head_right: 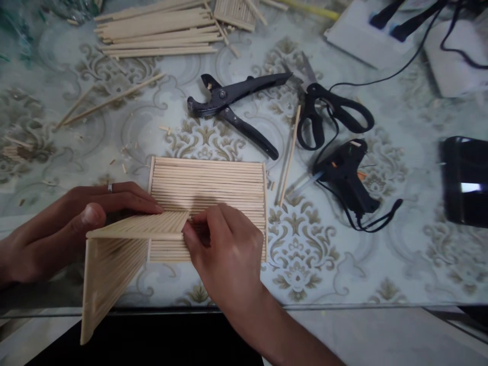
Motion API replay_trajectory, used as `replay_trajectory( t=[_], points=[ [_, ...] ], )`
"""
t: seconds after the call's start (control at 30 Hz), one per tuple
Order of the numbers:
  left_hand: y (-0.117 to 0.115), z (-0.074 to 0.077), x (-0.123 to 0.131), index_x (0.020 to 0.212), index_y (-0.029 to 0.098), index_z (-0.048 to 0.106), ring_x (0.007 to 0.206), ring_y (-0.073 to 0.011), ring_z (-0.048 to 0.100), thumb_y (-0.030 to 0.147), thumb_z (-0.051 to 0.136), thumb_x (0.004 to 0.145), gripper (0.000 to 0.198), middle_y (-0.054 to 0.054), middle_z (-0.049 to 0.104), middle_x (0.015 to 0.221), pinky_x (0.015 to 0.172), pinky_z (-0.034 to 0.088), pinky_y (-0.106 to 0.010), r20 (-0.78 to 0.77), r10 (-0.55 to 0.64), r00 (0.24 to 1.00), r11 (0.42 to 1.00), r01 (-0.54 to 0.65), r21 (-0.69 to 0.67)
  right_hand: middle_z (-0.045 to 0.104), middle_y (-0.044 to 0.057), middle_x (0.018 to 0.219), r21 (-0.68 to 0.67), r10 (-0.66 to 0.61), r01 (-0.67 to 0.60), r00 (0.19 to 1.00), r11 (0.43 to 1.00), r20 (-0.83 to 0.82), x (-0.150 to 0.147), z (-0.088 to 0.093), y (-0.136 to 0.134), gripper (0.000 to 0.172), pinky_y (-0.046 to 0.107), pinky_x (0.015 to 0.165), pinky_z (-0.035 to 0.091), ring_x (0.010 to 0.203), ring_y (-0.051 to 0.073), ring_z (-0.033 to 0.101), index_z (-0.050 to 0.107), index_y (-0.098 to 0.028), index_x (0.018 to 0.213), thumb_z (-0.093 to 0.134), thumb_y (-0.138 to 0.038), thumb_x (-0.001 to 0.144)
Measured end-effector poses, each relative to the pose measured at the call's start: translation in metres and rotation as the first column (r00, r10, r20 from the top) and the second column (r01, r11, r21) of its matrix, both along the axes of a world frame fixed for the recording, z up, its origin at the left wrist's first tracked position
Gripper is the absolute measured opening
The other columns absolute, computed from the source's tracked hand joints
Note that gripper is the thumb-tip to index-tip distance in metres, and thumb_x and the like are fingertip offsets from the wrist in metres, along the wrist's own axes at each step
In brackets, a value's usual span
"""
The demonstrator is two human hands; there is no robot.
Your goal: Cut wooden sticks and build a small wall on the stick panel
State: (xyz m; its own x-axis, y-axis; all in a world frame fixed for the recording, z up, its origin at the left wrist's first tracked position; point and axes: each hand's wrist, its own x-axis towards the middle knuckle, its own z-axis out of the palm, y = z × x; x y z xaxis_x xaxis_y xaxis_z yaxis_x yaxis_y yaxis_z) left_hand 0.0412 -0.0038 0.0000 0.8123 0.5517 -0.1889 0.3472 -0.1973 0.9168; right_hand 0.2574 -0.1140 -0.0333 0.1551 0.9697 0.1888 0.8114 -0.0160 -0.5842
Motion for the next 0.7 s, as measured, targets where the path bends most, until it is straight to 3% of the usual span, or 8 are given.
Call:
replay_trajectory(
  t=[0.13,0.4,0.5,0.63,0.7],
  points=[
    [-0.0009,-0.0022,-0.001,0.131,0.034,0.065,0.119,-0.0277,0.064,0.041,0.032,0.108,0.04,-0.005,0.07,0.127,0.098,0.054,-0.039,0.025,-0.001,1.0,1.0,0.001,0.021,0.07,0.001,0.074,-0.003,0.018,-0.018,1.0,1.0,0.003,0.0017,0.0017,-0.0022,0.009,0.029,0.062,0.049,0.065,0.016,0.063,0.063,-0.022,0.083,0.067,-0.026,0.09],
    [-0.0015,-0.0033,0.0002,0.131,0.035,0.066,0.118,-0.027,0.065,0.04,0.034,0.108,0.039,-0.005,0.07,0.128,0.095,0.056,-0.037,0.019,0.006,1.0,1.0,-0.006,0.029,0.065,0.0,0.068,-0.002,0.03,-0.03,0.999,1.0,-0.036,-0.0021,0.0017,0.0002,0.016,0.028,0.059,0.045,0.063,0.014,0.06,0.061,-0.022,0.075,0.063,-0.02,0.091],
    [-0.0024,-0.0031,-0.0017,0.13,0.033,0.067,0.115,-0.0274,0.065,0.049,0.03,0.107,0.046,-0.006,0.069,0.127,0.097,0.054,-0.038,-0.011,-0.001,1.0,0.999,0.002,0.037,0.062,-0.001,0.065,-0.013,0.013,-0.014,0.998,1.0,-0.059,-0.0028,0.0011,0.0007,0.021,0.028,0.057,0.041,0.061,0.013,0.057,0.058,-0.022,0.07,0.065,-0.02,0.09],
    [-0.0036,-0.0035,-0.0062,0.134,0.028,0.064,0.121,-0.0329,0.061,0.072,0.022,0.098,0.07,-0.01,0.065,0.133,0.106,0.048,-0.043,-0.025,-0.042,0.999,0.998,0.043,0.051,0.059,-0.002,0.062,-0.017,0.003,-0.004,0.998,1.0,-0.065,-0.0036,0.0018,0.0026,0.024,0.027,0.055,0.037,0.058,0.012,0.054,0.054,-0.021,0.066,0.067,-0.019,0.086],
    [-0.0037,-0.0031,-0.007,0.138,0.028,0.06,0.122,-0.0336,0.06,0.074,0.023,0.097,0.071,-0.01,0.063,0.135,0.106,0.048,-0.044,0.003,-0.063,0.998,0.996,0.062,0.068,0.059,-0.002,0.063,-0.019,0.011,-0.012,0.998,1.0,-0.065,-0.0044,0.0021,0.004,0.023,0.027,0.055,0.037,0.058,0.013,0.054,0.054,-0.021,0.066,0.068,-0.018,0.083]
  ],
)
